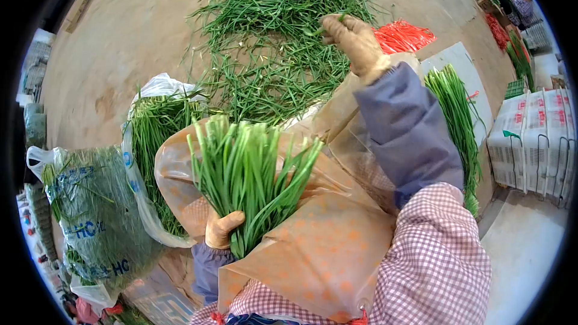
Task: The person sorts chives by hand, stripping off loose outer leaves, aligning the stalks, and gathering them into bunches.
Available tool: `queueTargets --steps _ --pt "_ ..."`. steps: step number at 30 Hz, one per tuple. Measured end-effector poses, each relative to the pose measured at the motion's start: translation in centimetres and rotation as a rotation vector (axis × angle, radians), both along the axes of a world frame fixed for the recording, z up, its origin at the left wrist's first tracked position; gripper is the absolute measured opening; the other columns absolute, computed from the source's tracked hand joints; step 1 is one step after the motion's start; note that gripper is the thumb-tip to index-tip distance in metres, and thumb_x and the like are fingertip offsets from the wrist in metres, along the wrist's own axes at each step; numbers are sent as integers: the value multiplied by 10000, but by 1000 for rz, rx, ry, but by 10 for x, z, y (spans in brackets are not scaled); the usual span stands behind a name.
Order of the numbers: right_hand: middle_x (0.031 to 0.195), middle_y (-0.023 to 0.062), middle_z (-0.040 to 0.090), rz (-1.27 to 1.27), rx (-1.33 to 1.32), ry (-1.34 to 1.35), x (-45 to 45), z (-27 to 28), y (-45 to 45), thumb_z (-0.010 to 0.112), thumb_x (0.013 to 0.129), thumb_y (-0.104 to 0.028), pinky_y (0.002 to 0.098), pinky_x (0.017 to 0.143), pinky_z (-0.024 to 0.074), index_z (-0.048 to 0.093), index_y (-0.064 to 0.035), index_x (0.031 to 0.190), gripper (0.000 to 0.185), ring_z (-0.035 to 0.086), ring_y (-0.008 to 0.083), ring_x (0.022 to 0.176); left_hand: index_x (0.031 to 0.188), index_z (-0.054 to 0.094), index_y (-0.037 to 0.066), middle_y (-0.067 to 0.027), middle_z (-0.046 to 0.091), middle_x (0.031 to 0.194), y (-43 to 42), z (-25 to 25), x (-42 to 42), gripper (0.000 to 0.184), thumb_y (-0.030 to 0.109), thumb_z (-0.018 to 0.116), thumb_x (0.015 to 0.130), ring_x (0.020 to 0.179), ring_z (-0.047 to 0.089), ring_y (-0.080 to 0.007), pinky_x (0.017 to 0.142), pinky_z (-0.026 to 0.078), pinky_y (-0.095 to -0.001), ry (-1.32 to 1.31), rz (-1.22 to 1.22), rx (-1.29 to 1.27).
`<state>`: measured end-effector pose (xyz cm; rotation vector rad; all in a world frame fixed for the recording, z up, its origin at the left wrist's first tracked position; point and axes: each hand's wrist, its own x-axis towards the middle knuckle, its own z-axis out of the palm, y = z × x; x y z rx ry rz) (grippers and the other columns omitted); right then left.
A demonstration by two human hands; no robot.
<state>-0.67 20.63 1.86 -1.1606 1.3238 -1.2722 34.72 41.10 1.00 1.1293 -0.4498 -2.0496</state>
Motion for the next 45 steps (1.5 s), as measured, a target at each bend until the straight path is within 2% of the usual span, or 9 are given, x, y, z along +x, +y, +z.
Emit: queueTargets --steps 3,6,12,16,19,30,34,39,45 --pt "1255 125 561 132 268 -23 -2 9 46 644 911 -386 374 890 494 398 -61 1412 645 593 218 1062 1377 410 5 -141 589 1234 2 4 1 764 69 763 703 1083 611 -284 927 522 -406 104 64 68" --pt "1398 154 456 362 552 -674 14 -12 113 664 883 -453 425 980 458 322 -113 1469 759 558 283 1157 1362 419 -14 -179 600 1209 0 4 -5 729 169 700 715 1035 636 -321 865 553 -440 5 52 -70" --pt "1422 133 454 388 537 -1272 104 13 145 673 903 -369 442 1057 419 173 -165 1522 822 495 244 1273 1336 447 -27 -145 610 1207 -7 9 -9 725 65 794 707 1044 620 -259 927 507 -376 -122 -28 -114" --pt "1375 76 491 407 335 -980 150 10 120 729 852 -373 384 1053 418 184 -75 1510 905 502 208 1238 1328 461 -29 -135 621 1203 -25 33 -7 665 45 777 748 1067 608 -222 941 487 -357 -365 -218 -317" --pt "1247 59 578 469 328 -1114 169 0 105 734 855 -268 364 1007 454 432 -71 1367 626 565 187 1142 1350 455 -6 -117 614 1223 -30 40 5 688 74 790 755 1093 595 -203 962 467 -344 -477 -342 -336" --pt "1223 67 577 541 377 -1085 147 -16 121 741 814 -137 363 1004 461 441 -42 1341 614 577 198 1120 1419 380 17 -128 565 1302 -30 21 4 849 273 778 715 1145 583 -263 982 476 -390 116 -125 -120" --pt "1331 104 515 632 480 -738 117 -14 102 765 778 -309 386 1054 411 370 -50 1416 794 513 222 1222 1409 387 17 -152 570 1289 -22 9 -1 800 267 760 747 1097 621 -267 920 537 -403 161 -68 -88" --pt "1309 120 550 646 29 -403 112 39 24 444 992 -478 412 1044 373 372 -79 1454 615 512 239 1211 1398 408 15 -134 576 1283 -19 7 0 737 298 706 786 1115 597 -237 942 507 -374 216 -68 -48" --pt "1275 148 575 1197 -144 327 156 62 23 511 976 -333 342 1028 400 552 -44 1289 428 547 268 1160 1390 431 29 -131 599 1264 -19 -2 2 720 311 730 798 1084 626 -245 937 518 -384 320 -38 22"
